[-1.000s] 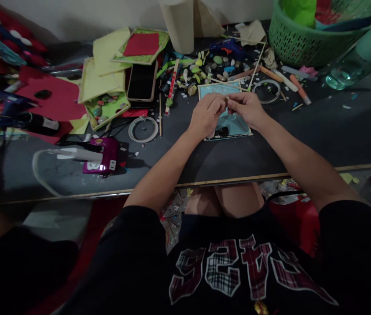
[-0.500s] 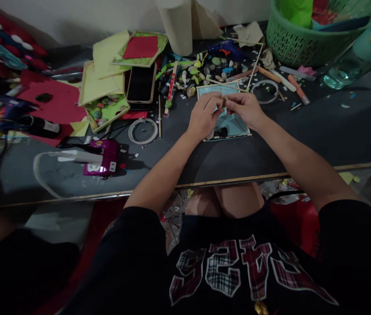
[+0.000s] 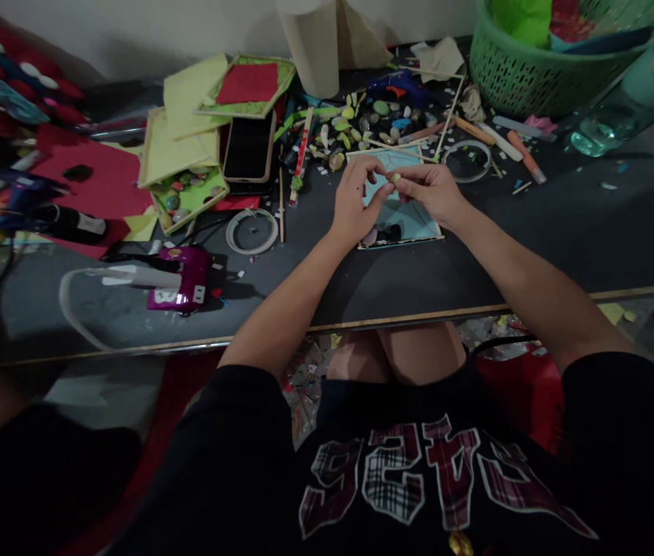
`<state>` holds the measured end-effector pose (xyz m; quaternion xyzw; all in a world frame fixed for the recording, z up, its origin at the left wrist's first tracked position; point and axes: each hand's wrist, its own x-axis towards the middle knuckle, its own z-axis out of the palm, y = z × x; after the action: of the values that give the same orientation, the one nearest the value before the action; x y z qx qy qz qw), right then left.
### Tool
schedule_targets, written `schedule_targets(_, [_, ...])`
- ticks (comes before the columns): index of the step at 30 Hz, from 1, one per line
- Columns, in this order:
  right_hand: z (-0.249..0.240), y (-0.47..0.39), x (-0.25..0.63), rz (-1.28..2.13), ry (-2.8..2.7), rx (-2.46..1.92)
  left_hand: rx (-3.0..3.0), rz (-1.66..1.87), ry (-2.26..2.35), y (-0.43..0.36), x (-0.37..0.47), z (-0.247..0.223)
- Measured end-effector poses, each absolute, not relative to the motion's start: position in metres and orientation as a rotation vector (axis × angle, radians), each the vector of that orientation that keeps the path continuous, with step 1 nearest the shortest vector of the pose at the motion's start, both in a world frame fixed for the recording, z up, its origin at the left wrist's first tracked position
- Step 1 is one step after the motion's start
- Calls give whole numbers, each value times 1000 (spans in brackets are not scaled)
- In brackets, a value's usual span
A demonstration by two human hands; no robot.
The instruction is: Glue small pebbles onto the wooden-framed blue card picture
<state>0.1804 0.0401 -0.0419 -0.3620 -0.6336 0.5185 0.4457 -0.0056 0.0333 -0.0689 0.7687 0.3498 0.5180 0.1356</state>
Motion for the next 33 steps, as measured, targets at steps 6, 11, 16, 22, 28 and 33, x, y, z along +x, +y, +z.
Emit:
schedule_targets(6, [-33,32,184,1215,-1647,-1071,2035,1385,959,45,-9,-78])
schedule_targets(11, [-34,30,182,1186,-1651,-1082,2049,1426,979,45,-10,-77])
schedule_targets(16, [-41,39,181,1178,-1538,-1035,2086,1547,1088,35,-7,-68])
schedule_targets(22, [-39,38,181,1195,-1520,-1007,2187,1599,1169,22,-4,-58])
schedule_targets(28, [-32,31,176,1239,-1464,-1040,2251,1578,1115,24,-6,-64])
schedule_targets(33, [-29,28,173,1259,-1407,-1017,2243,1607,1129,25,-6,-67])
